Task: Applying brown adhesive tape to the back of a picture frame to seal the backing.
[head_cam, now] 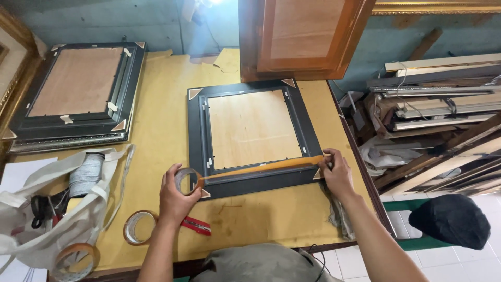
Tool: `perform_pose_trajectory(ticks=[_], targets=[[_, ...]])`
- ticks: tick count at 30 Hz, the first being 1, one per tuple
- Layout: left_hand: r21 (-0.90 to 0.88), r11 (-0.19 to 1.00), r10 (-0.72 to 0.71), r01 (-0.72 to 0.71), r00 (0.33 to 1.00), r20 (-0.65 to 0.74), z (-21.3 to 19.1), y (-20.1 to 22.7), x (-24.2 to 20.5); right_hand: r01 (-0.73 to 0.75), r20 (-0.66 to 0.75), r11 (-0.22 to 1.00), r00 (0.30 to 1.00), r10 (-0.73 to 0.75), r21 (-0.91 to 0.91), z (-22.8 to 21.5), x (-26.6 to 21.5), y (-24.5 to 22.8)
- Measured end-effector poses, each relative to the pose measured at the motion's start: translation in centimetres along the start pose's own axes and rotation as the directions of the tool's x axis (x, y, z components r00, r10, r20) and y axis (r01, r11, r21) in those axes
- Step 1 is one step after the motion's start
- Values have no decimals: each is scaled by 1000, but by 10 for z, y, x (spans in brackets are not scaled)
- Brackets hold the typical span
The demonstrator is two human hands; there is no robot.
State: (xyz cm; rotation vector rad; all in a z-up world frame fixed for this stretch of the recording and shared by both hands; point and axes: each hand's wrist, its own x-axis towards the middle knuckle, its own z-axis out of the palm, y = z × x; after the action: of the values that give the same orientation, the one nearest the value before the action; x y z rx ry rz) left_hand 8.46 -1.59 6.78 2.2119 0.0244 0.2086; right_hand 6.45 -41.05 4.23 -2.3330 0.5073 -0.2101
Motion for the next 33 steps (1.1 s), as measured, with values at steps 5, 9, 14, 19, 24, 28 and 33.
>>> perform_pose_trajectory(ticks=[5, 9, 14, 19, 24, 28, 33], targets=[[-18, 999, -43, 43, 999, 10, -6, 17, 4, -24, 9, 1000, 1000, 24, 2, 4, 6, -6], [-22, 998, -66, 66, 998, 24, -8, 19, 3, -48, 26, 999, 999, 48, -7, 1, 7, -5], [-20, 994, -106, 107, 993, 56, -14, 30, 0, -53, 35, 999, 998, 53, 2, 0, 7, -3], [-24, 992, -119, 120, 992, 53, -12, 29, 1, -34, -6, 999, 999, 34, 4, 8, 14, -1], [-25, 991, -126, 128, 988, 88, -18, 35, 0, -22, 3, 1000, 1000, 23, -15, 8, 13, 0], [-2, 994, -113, 114, 987, 114, -19, 23, -8, -11, 10, 1000, 1000, 11, 7, 7, 2, 12], [-9, 994, -107, 108, 991, 84, -12, 9, -9, -38, -35, 997, 999, 41, 68, 11, -2, 8]])
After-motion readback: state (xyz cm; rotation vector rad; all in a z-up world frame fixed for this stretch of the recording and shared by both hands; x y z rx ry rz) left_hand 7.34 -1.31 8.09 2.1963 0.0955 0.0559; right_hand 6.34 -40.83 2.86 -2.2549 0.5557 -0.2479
